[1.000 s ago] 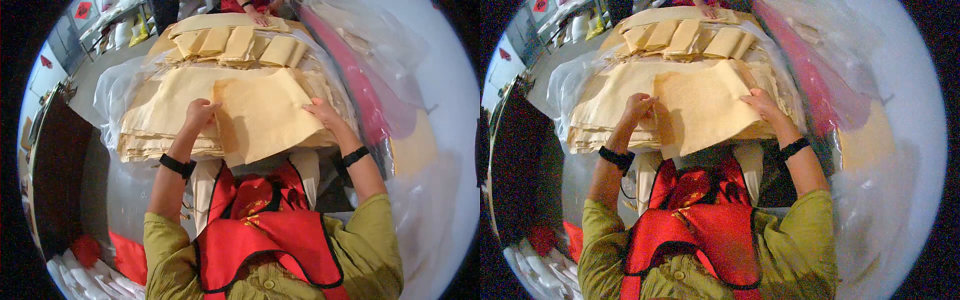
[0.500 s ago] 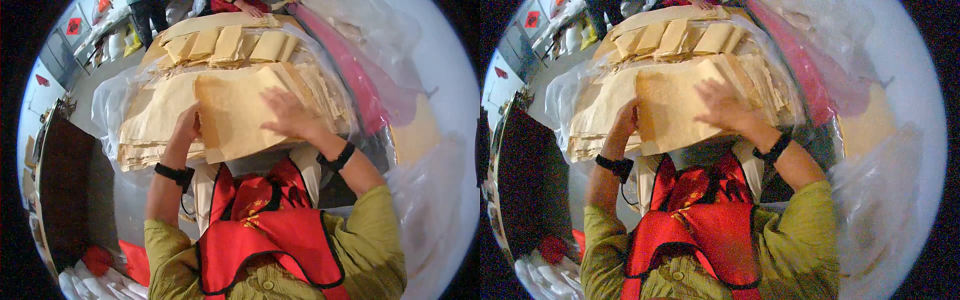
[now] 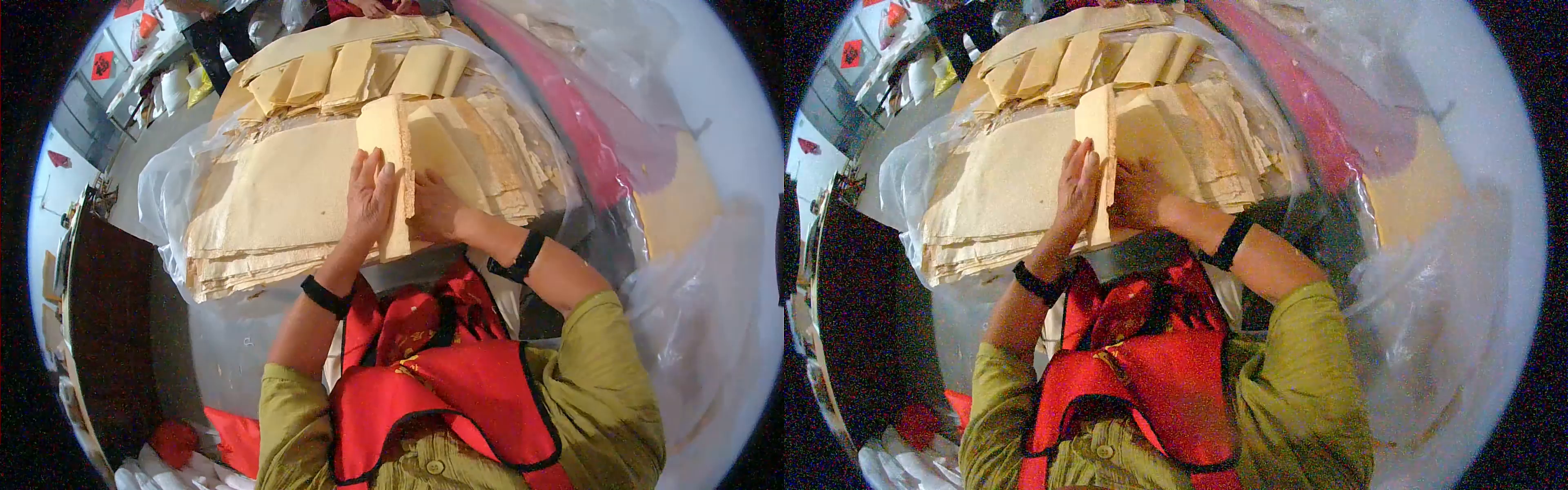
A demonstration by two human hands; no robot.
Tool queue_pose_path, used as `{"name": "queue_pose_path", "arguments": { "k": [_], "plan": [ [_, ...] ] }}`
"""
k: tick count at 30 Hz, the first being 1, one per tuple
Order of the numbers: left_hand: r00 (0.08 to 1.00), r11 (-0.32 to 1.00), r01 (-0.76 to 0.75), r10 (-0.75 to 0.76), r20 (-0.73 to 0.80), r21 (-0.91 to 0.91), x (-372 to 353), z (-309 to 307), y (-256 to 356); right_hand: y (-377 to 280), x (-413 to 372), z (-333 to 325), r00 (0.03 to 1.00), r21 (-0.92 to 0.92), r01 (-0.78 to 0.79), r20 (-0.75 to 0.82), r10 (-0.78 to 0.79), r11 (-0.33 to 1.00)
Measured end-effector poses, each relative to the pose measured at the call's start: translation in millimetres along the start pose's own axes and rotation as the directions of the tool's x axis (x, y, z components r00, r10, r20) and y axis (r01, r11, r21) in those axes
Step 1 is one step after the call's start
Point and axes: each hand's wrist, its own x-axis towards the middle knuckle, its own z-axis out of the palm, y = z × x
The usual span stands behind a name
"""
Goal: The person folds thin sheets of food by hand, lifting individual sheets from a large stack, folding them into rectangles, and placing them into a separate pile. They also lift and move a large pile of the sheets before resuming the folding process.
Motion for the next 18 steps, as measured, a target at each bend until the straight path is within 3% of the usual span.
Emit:
{"name": "queue_pose_path", "arguments": {
  "k": [1, 4, 6, 8, 10, 12, 13, 15, 16, 18],
  "plan": [
    [1.000, 1.000, 0.005, -0.006, -0.017, -0.004, 1.2, 2.5, 0.7, 2.5, 0.3, 4.1, 0.994, -0.009, 0.022, -0.110, -0.023, 1.000],
    [0.999, 1.000, 0.007, -0.007, -0.041, -0.017, 9.7, 9.9, 3.5, 11.1, 6.2, -2.4, 0.994, 0.191, -0.075, 0.097, 0.057, 0.979],
    [1.000, 1.000, -0.001, 0.000, -0.020, -0.022, 16.0, 16.3, 7.0, 28.9, 5.0, 5.0, 1.000, 0.208, 0.012, 0.024, -0.018, 0.978],
    [0.999, 0.999, 0.030, -0.030, -0.014, 0.023, 20.9, 20.8, 9.5, 39.4, 2.2, 10.9, 0.995, 0.174, 0.044, 0.082, -0.059, 0.984],
    [0.999, 0.998, 0.044, -0.043, -0.021, 0.048, 23.6, 23.3, 7.8, 36.1, 4.7, -8.0, 0.961, 0.090, 0.037, 0.271, -0.060, 0.995],
    [0.998, 0.997, 0.048, -0.046, -0.036, 0.054, 21.4, 21.1, 0.1, 30.5, 4.5, -9.2, 0.986, 0.205, -0.064, 0.165, 0.030, 0.977],
    [0.982, 0.978, 0.162, -0.173, -0.075, -0.132, 21.5, 18.7, -1.0, 27.3, 5.6, -11.3, 0.990, 0.264, -0.108, 0.113, 0.081, 0.958],
    [0.903, 0.804, 0.339, -0.424, -0.071, -0.489, 20.3, 11.4, -2.0, 17.0, 10.2, -19.8, 0.992, 0.447, 0.008, -0.113, 0.048, 0.894],
    [0.792, 0.546, 0.510, -0.599, 0.116, -0.665, 23.8, 1.0, -9.0, 13.6, 18.1, -9.2, 0.998, 0.286, -0.065, 0.010, 0.065, 0.956],
    [0.864, 0.235, 0.440, -0.374, 0.337, -0.867, 9.2, -14.4, -0.4, 2.5, 24.0, -10.9, 0.998, 0.326, -0.051, -0.021, 0.061, 0.944]
  ]
}}
